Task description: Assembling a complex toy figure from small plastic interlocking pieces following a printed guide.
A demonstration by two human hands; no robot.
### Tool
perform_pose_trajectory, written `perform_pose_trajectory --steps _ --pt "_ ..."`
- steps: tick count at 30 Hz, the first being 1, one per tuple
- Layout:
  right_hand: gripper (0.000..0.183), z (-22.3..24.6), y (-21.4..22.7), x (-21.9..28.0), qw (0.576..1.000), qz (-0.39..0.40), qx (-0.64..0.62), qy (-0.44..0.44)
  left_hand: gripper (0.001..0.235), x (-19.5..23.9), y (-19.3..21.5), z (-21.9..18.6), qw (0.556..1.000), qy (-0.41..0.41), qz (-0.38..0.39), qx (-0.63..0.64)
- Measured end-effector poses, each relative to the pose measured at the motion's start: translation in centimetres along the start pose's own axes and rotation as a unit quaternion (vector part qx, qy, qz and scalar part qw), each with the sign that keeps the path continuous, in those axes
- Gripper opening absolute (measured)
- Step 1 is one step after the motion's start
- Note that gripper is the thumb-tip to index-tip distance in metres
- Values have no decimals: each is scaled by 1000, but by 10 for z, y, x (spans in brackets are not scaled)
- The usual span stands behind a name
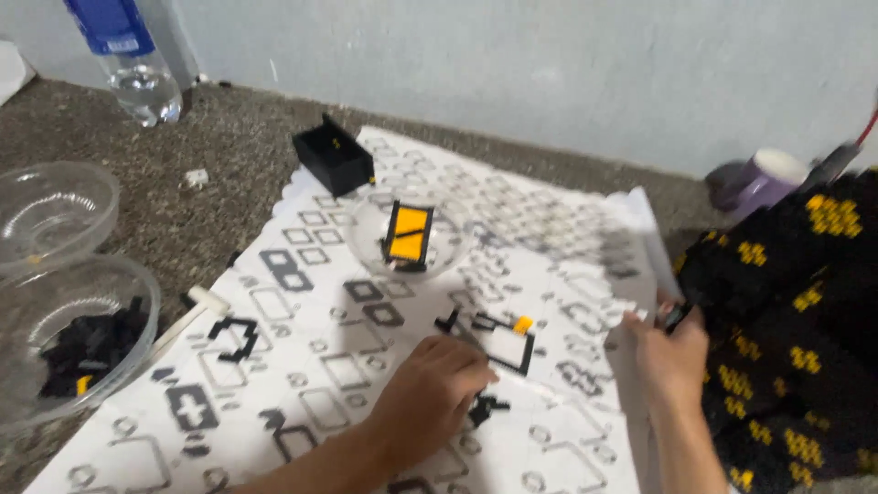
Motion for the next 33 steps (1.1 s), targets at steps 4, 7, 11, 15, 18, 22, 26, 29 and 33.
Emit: perform_pose_trajectory --steps 4,7,11,15,18,22,26,29,33 --pt "34 -13 -2 -3 996 11 59 -63 21 2 -10 11 999 -5 24 -28" --pt "30 -26 0 2 999 13 32 -32 18 8 -12 6 998 -1 38 -51" --pt "26 1 -2 12 997 35 14 -63 20 2 -2 1 998 -7 6 -58" --pt "27 -1 -1 13 998 29 5 -61 20 -1 2 -4 999 0 4 -42" --pt "39 2 -7 13 998 40 37 -29 11 -1 0 3 996 55 34 -68" --pt "25 -3 -4 6 998 34 28 -35 14 0 0 2 997 34 26 -70" --pt "31 -5 -4 5 999 37 6 -34 19 2 0 4 998 21 23 -60" --pt "31 -6 -5 6 997 42 5 -62 20 1 0 5 998 31 33 -52" --pt "32 -11 -6 4 996 45 -14 -74 28 -1 6 12 998 50 26 -34"
Point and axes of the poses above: each hand's wrist, its own x-axis away from the middle knuckle, its own y-axis out of the back of the hand, z = x × y, the point moved 10 cm from there along -x, towards the middle knuckle
